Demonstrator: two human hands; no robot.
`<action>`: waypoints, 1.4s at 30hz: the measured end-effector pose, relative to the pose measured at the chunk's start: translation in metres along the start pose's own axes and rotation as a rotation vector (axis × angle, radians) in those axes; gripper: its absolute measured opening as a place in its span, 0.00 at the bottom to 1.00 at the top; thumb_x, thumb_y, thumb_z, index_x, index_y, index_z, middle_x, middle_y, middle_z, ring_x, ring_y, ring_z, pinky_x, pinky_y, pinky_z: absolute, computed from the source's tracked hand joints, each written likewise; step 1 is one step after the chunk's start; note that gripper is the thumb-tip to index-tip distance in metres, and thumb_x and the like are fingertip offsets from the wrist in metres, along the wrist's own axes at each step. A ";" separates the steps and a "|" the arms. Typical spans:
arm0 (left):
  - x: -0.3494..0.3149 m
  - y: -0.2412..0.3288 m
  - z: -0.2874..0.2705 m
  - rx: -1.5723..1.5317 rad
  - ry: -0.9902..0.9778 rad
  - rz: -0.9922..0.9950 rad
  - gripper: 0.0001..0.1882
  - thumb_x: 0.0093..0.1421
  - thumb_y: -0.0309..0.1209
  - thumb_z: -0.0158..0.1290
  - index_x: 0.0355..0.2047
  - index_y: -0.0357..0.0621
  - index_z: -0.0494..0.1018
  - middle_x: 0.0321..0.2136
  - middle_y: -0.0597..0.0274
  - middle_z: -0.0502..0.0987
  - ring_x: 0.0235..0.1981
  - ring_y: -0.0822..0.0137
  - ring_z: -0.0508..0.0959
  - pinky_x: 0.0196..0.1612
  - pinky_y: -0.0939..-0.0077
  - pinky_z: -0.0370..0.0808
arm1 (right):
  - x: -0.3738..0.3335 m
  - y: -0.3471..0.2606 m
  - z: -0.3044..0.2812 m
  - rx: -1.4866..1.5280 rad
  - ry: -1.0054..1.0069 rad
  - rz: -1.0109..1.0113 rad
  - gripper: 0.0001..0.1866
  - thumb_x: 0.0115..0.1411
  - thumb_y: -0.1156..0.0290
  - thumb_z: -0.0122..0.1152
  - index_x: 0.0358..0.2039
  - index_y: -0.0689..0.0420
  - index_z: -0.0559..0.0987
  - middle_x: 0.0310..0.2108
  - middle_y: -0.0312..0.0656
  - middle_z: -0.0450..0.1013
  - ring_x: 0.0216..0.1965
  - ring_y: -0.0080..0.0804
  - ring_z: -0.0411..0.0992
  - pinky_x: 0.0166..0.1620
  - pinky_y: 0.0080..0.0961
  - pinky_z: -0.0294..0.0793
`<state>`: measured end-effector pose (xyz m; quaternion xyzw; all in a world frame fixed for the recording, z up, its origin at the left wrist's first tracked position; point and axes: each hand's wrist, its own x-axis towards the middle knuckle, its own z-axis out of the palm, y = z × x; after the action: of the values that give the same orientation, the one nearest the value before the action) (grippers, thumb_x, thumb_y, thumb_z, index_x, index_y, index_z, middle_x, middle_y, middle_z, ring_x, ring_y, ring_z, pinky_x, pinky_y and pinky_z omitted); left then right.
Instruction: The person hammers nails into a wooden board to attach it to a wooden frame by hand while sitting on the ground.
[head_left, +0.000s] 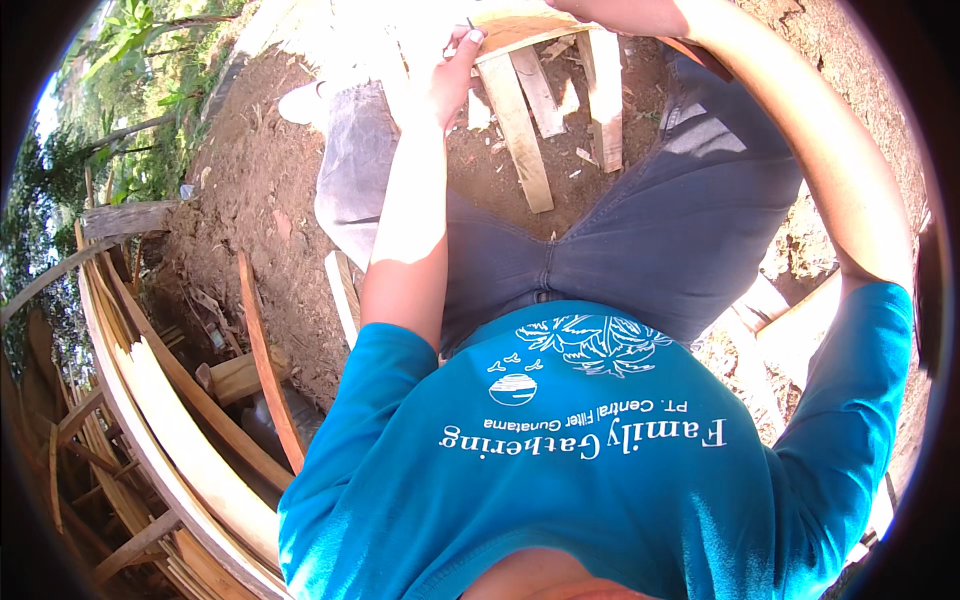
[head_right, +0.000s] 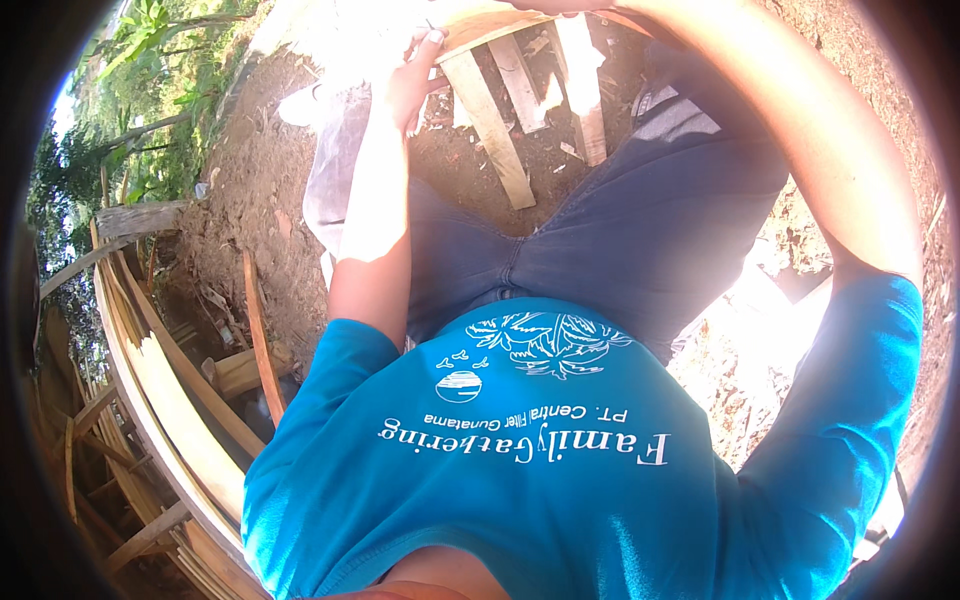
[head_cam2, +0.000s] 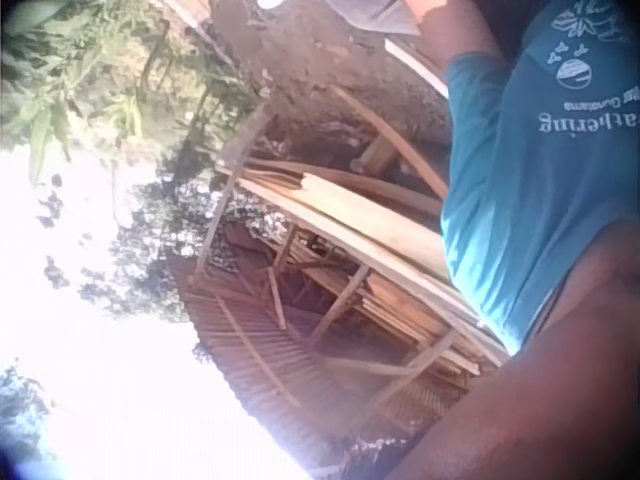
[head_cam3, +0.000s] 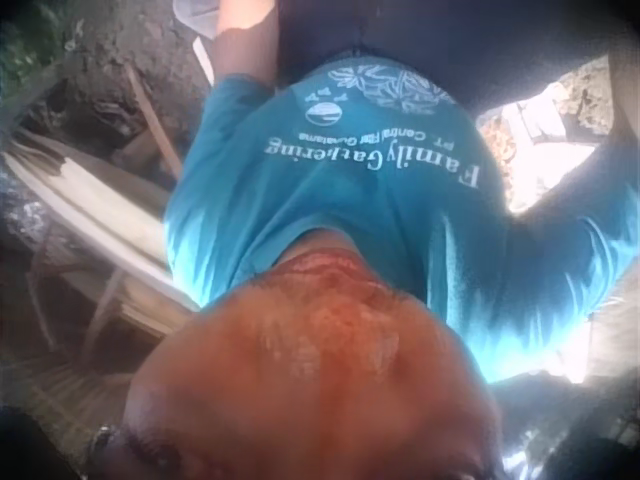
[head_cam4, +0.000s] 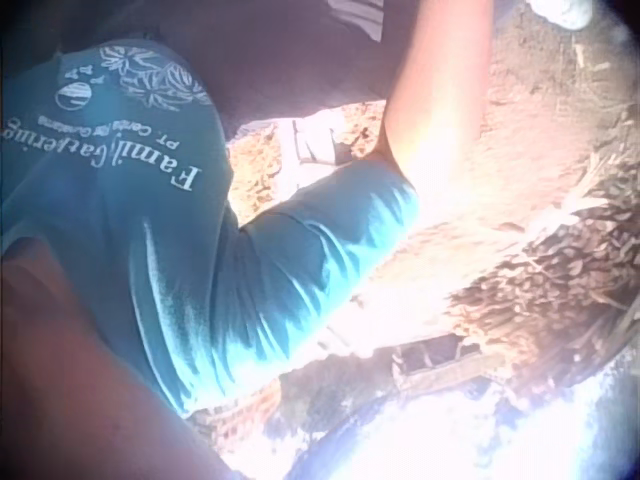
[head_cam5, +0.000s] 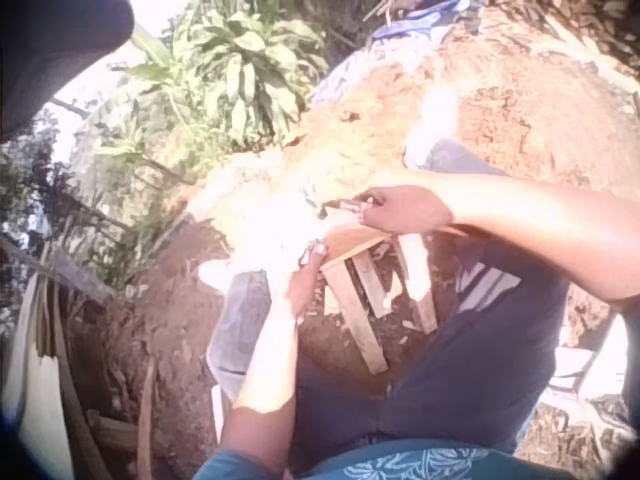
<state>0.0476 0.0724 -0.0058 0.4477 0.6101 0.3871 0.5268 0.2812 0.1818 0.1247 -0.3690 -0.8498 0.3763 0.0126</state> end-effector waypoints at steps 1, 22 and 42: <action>-0.003 -0.004 -0.005 0.008 0.034 -0.027 0.21 0.71 0.49 0.53 0.55 0.51 0.73 0.52 0.60 0.77 0.55 0.63 0.77 0.44 0.66 0.80 | 0.003 -0.003 0.002 0.029 0.059 -0.091 0.21 0.66 0.66 0.53 0.55 0.64 0.76 0.40 0.57 0.80 0.40 0.46 0.79 0.46 0.39 0.77; -0.019 -0.018 -0.017 -0.063 0.232 0.077 0.12 0.69 0.35 0.59 0.40 0.38 0.80 0.29 0.69 0.79 0.23 0.81 0.71 0.25 0.82 0.69 | 0.037 -0.049 -0.002 0.191 0.100 -0.294 0.17 0.66 0.70 0.51 0.49 0.65 0.80 0.45 0.64 0.78 0.48 0.53 0.78 0.52 0.40 0.75; -0.004 -0.007 -0.001 -0.104 0.114 0.026 0.11 0.68 0.37 0.59 0.40 0.41 0.80 0.34 0.69 0.78 0.34 0.77 0.75 0.35 0.76 0.74 | 0.035 -0.044 -0.013 0.101 0.149 -0.024 0.17 0.65 0.69 0.52 0.49 0.67 0.79 0.41 0.59 0.80 0.45 0.48 0.79 0.49 0.41 0.75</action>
<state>0.0458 0.0660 -0.0113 0.4049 0.6124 0.4497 0.5087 0.2321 0.1928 0.1539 -0.3846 -0.8308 0.3899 0.0990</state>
